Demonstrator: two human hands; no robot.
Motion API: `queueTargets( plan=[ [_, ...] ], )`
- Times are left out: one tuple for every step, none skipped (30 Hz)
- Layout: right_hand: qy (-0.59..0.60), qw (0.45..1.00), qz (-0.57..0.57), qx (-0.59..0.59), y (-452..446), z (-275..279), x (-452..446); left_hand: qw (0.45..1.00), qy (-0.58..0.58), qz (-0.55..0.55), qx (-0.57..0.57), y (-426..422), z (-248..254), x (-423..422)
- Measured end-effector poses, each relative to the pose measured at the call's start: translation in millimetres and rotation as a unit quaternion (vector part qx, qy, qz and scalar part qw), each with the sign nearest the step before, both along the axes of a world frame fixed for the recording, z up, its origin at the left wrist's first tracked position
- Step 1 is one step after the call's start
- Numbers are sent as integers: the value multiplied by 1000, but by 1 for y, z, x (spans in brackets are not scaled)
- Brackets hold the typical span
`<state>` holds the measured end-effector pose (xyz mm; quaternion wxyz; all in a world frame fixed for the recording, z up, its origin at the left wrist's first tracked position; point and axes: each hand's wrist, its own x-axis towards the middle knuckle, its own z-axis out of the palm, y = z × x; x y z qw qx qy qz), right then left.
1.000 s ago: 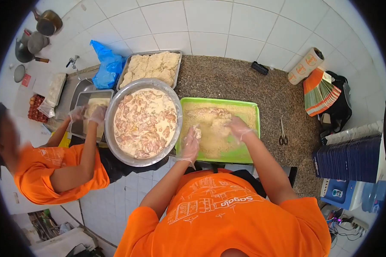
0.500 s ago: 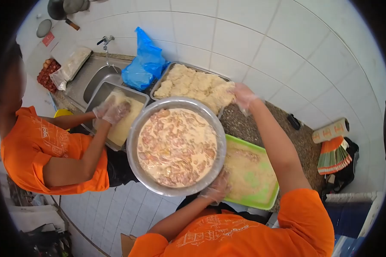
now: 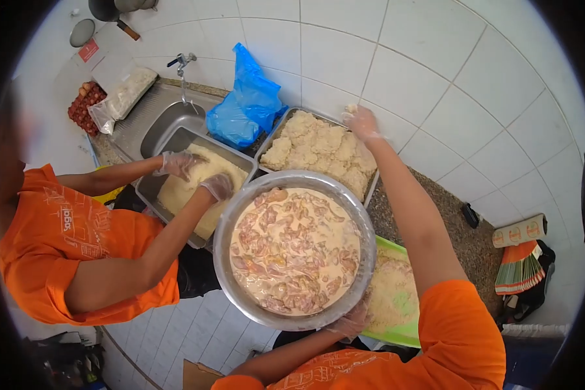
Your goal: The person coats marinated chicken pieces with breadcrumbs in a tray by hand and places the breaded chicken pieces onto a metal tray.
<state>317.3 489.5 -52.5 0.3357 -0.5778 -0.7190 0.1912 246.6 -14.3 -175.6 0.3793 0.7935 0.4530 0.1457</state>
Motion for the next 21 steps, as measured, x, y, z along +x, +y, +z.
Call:
queueTargets(
  plan=[
    [115, 992, -2, -44, -29, 11, 12, 999, 18, 9, 29, 3, 8, -2],
    [230, 969, -7, -85, -64, 20, 25, 998, 36, 17, 58, 6, 17, -4],
    [258, 961, -21, -101, -102, 35, 40, 996, 81, -10, 44, 10, 27, -4],
    [287, 950, -40, -120, -145, 45, 58, 991, 105, -50, 60, 10, 23, -1],
    [285, 949, -56, -125, -181, 51, 80, 984, 128, -94, 77, 13, 13, 4],
    [318, 930, -78, -168, -219, 55, 104, 979, 106, -146, 95, 20, 12, 6],
    [355, 905, -103, -212, -264, 53, 127, 970, 84, -200, 108, 24, 11, 4],
    [358, 900, -124, -215, -310, 49, 144, 976, 62, -198, 70, 25, 4, 6],
    [334, 914, -141, -180, -354, 48, 159, 980, 42, -192, 37, 26, 1, 9],
    [310, 927, -156, -144, -397, 46, 170, 977, 44, -205, 33, 20, 19, 5],
    [258, 930, -192, -175, -433, 44, 179, 992, 43, -111, 30, 17, 51, 0],
    [206, 930, -224, -204, -467, 41, 188, 999, 41, -13, 30, 17, 71, 0],
    [103, 941, -229, -229, -503, 22, 204, 998, 44, -19, 37, 15, 73, 5],
    [0, 939, -231, -256, -536, -8, 215, 988, 150, -2, 41, 11, 71, 9],
    [-67, 934, -200, -289, -563, -41, 213, 966, 255, 16, 46, 7, 66, 14],
    [-135, 923, -169, -318, -580, -65, 210, 964, 258, 9, 54, 7, 39, 22],
    [-168, 934, -136, -285, -587, -73, 198, 966, 252, -24, 45, 7, -4, 32],
    [-202, 941, -103, -251, -588, -79, 178, 967, 246, -56, 34, 4, -26, 41],
    [-188, 950, -101, -228, -584, -85, 160, 965, 250, -62, 40, 1, -20, 50],
    [-175, 958, -99, -205, -577, -93, 147, 983, 178, -39, 27, 0, -9, 60],
    [-135, 974, -112, -141, -560, -141, 142, 994, 105, -15, 13, 1, -1, 67]
  ],
)
